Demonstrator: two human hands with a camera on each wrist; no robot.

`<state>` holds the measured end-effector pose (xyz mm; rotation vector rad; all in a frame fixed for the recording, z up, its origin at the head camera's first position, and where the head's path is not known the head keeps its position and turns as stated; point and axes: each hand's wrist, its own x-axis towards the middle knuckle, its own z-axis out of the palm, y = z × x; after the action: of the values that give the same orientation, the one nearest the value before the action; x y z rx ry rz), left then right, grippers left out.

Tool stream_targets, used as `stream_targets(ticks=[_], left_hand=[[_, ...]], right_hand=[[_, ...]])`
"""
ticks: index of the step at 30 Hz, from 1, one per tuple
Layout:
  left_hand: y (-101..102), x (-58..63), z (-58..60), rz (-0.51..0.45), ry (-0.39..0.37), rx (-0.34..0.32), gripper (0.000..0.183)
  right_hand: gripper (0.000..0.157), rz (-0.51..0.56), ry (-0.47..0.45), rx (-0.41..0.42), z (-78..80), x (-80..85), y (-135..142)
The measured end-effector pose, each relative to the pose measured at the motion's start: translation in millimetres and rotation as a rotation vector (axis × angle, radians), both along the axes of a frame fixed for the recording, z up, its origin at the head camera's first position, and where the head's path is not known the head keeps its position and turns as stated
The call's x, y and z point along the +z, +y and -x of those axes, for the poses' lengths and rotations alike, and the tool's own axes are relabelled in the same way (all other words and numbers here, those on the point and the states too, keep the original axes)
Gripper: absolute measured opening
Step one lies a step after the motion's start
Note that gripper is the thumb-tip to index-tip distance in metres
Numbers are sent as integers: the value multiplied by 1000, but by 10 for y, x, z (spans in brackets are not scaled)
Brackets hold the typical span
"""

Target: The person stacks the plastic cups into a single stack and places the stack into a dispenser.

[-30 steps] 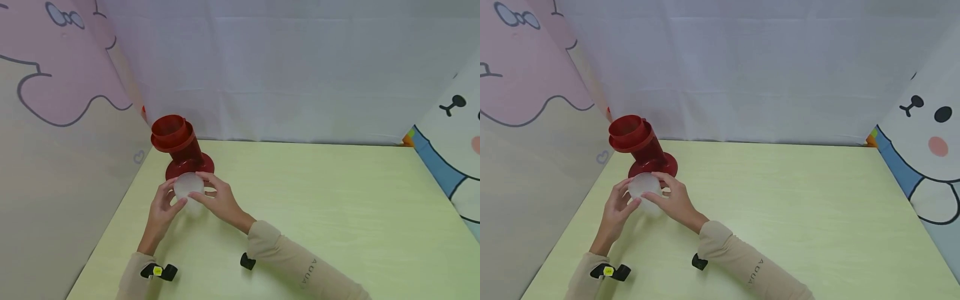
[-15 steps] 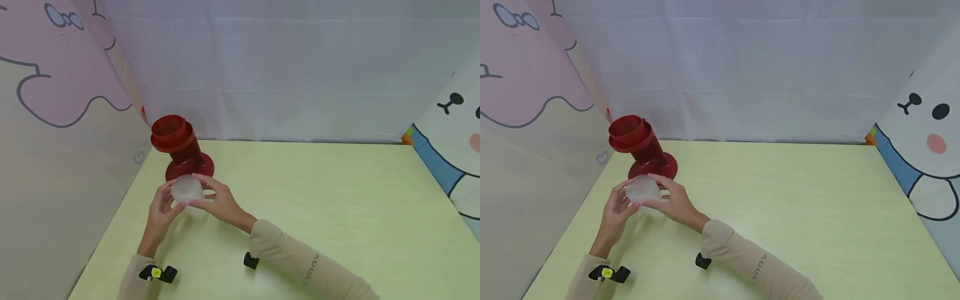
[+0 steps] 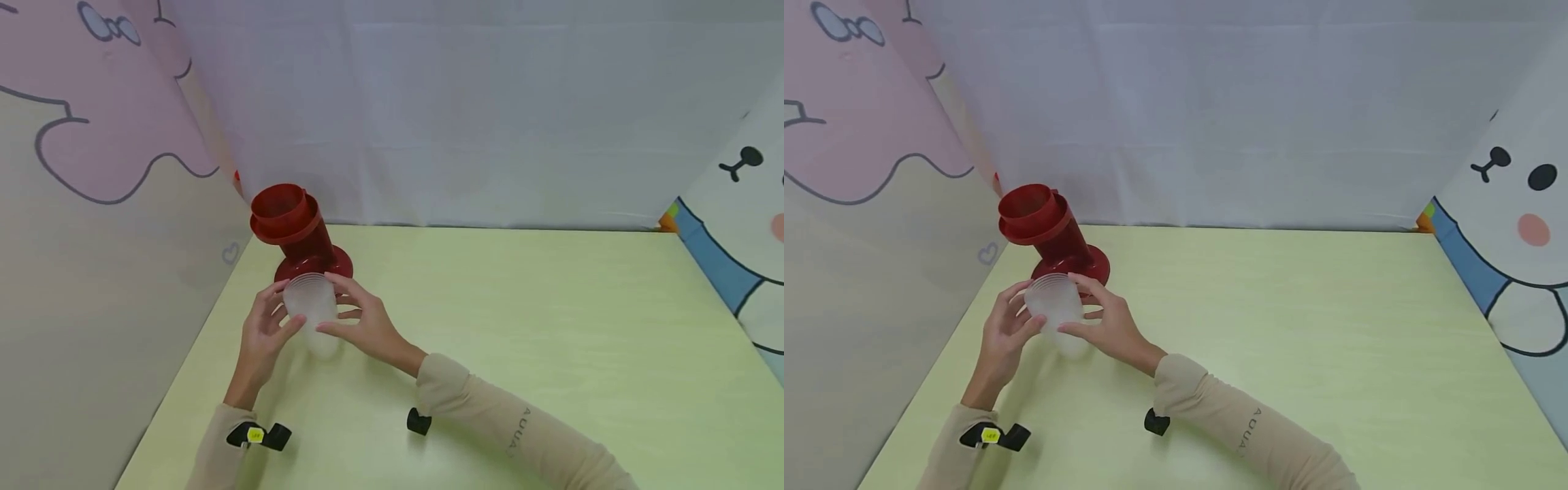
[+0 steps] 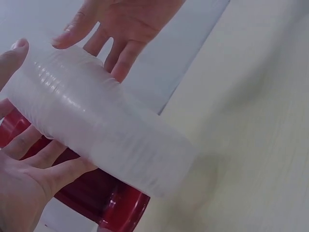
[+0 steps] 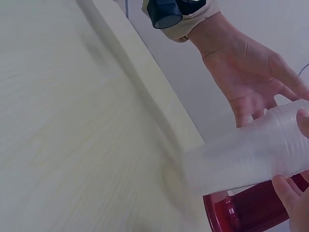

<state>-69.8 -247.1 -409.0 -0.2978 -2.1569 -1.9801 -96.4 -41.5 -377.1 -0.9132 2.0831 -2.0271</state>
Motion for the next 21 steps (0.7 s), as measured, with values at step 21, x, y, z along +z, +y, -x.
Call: stream_targets(ticks=[21], left_hand=[[18,476,239,71,76,-29,59]], right_hand=[[75,-21,86,-26,357,180,-15]])
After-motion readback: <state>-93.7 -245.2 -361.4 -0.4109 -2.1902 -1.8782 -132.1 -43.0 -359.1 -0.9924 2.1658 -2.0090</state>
